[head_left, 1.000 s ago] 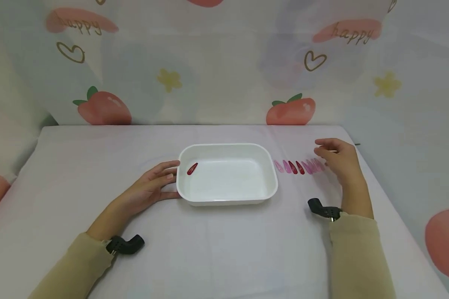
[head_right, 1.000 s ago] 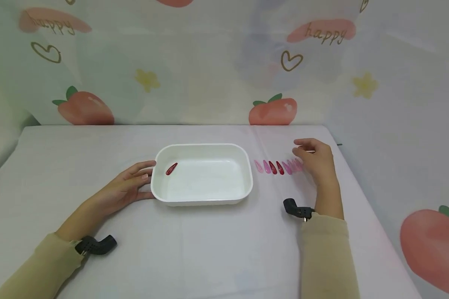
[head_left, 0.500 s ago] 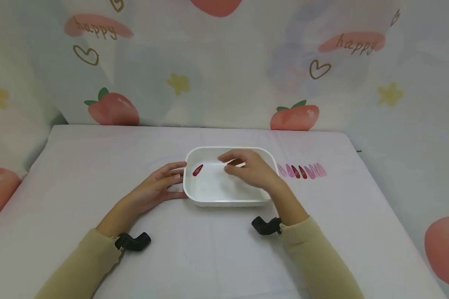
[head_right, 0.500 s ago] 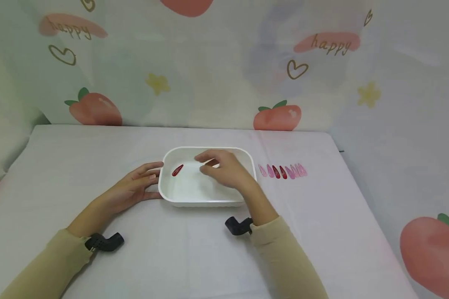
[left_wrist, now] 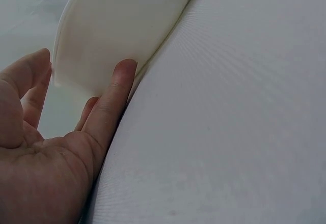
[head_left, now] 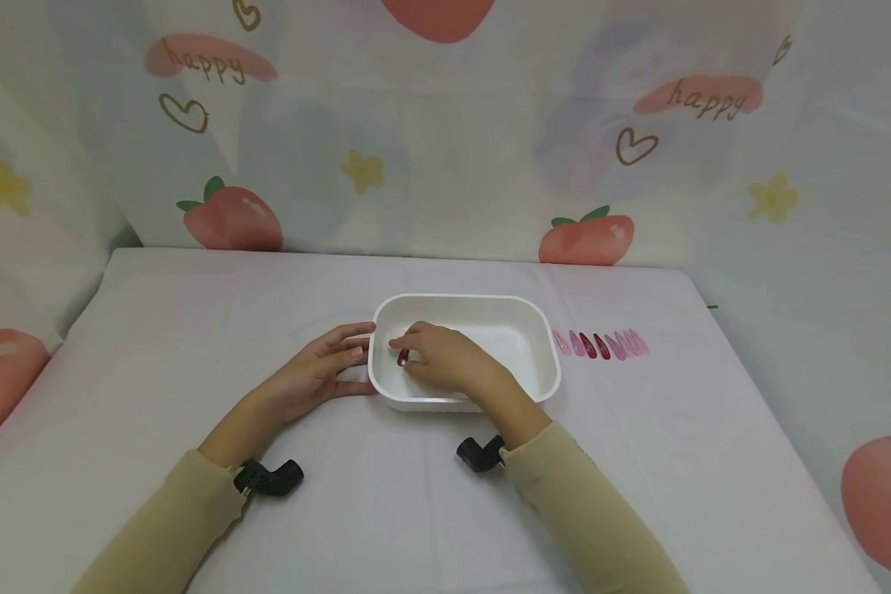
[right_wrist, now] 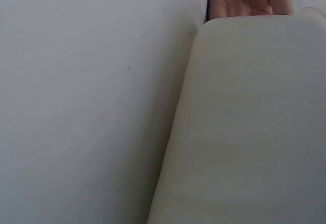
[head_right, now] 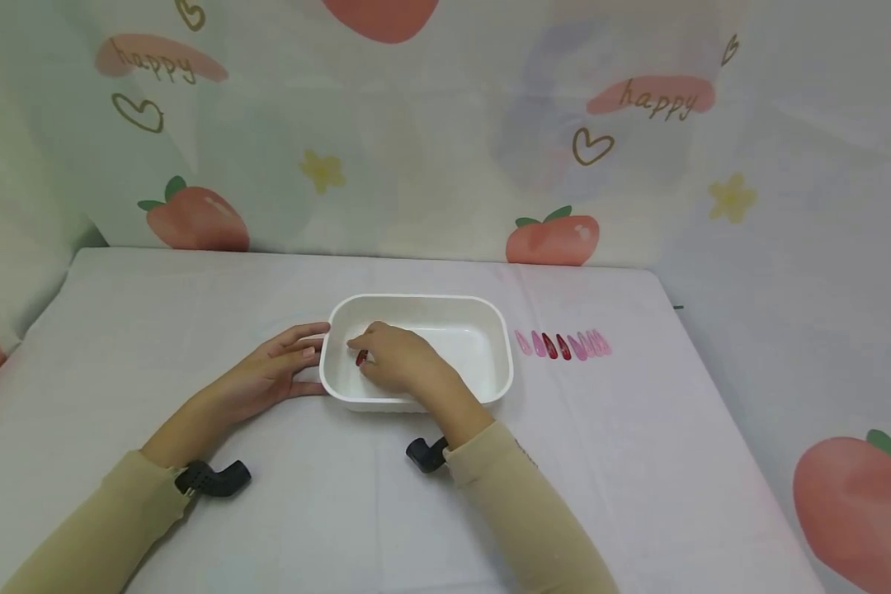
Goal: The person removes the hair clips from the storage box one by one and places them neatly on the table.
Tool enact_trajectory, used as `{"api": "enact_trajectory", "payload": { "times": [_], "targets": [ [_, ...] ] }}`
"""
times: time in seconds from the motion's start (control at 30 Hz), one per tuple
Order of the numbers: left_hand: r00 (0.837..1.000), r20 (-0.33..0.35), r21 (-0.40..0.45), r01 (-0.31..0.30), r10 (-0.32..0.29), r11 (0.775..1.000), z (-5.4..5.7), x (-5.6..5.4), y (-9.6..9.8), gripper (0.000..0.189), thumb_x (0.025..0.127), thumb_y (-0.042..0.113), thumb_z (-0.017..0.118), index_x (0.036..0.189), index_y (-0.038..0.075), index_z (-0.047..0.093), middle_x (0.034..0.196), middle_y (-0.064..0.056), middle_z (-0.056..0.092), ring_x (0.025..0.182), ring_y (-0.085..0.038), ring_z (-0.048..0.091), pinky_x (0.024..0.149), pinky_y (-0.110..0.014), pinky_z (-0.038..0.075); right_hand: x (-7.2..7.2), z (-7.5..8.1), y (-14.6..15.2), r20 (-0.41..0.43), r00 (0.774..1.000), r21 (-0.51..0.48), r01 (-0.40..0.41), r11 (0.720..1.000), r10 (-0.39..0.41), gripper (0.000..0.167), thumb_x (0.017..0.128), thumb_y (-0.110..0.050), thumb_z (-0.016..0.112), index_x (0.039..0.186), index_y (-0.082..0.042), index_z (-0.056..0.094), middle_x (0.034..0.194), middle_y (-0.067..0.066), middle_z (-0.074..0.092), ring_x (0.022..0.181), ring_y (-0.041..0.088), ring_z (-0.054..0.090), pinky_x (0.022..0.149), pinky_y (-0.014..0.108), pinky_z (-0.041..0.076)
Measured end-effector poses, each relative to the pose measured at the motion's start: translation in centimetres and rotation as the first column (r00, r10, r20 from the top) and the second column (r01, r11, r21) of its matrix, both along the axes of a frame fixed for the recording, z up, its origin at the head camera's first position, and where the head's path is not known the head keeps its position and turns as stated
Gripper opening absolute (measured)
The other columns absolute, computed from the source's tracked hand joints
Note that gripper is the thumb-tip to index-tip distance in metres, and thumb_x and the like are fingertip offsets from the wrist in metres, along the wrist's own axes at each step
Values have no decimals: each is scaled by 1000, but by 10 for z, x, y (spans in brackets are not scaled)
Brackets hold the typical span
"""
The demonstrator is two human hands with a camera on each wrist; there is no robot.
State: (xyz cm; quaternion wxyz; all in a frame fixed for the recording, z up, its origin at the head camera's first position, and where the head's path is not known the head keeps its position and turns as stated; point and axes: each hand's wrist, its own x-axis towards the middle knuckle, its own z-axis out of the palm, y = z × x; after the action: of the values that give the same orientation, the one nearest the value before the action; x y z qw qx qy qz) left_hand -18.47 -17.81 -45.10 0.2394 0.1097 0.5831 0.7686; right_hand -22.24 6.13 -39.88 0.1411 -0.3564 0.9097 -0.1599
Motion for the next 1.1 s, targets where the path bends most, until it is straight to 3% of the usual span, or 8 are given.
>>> {"api": "enact_trajectory", "payload": {
  "times": [0.13,0.2,0.4,0.53,0.7,0.8,0.93,1.1],
  "targets": [
    [1000,0,-11,-5,5,1000,0,0,-1,51,105,12,50,153,13,34,155,-18,32,137,-31,44,98,-54,53,3,1,3,-61,996,25,69,997,-68,15,87,-10,67,91,-19,78,90,-4,66,84,13,57,75,29,49],
    [1000,-2,-12,-5,5,1000,0,0,-1,52,105,12,50,154,13,33,155,-18,32,136,-31,45,98,-54,53,5,2,5,-57,994,36,100,994,-98,18,83,-4,67,85,-20,77,80,-7,64,79,11,55,71,26,47],
    [1000,-2,15,5,-5,1000,0,1,-2,54,106,10,47,155,8,26,156,-22,29,138,-33,44,98,-54,52,9,3,16,-2,993,28,117,993,-117,35,79,2,66,102,-22,76,94,-3,61,80,15,54,73,28,47],
    [1000,-3,19,9,-9,1000,-1,0,-1,54,106,10,47,155,9,27,156,-22,29,137,-33,45,98,-54,52,8,0,26,61,993,-40,106,994,-104,42,76,5,63,105,-23,74,101,0,60,80,15,55,73,28,48],
    [1000,2,20,8,-8,1000,0,0,1,55,105,11,50,155,9,28,155,-22,29,137,-32,44,98,-53,52,1,0,46,184,979,-144,111,983,-84,46,79,6,61,113,-21,73,97,-2,67,80,12,60,75,27,50],
    [1000,-5,22,10,-10,1000,-2,0,1,54,105,11,50,155,9,29,155,-22,30,137,-32,45,98,-53,53,-3,4,63,212,974,-226,128,966,-79,44,82,7,60,117,-17,72,94,-2,70,81,14,62,75,29,52],
    [1000,-13,29,13,-13,999,-2,0,0,53,105,10,49,155,8,29,155,-23,29,136,-32,46,98,-54,53,-6,12,89,179,980,-328,142,934,-86,38,87,5,65,120,-12,71,98,3,71,86,15,65,77,31,55],
    [1000,-20,28,15,-14,999,-1,1,-1,54,105,10,48,155,7,27,155,-24,29,137,-32,45,98,-54,53,-9,26,128,243,962,-451,224,864,-123,36,88,2,70,122,-11,70,107,14,70,93,20,68,79,30,59]
  ]
}}
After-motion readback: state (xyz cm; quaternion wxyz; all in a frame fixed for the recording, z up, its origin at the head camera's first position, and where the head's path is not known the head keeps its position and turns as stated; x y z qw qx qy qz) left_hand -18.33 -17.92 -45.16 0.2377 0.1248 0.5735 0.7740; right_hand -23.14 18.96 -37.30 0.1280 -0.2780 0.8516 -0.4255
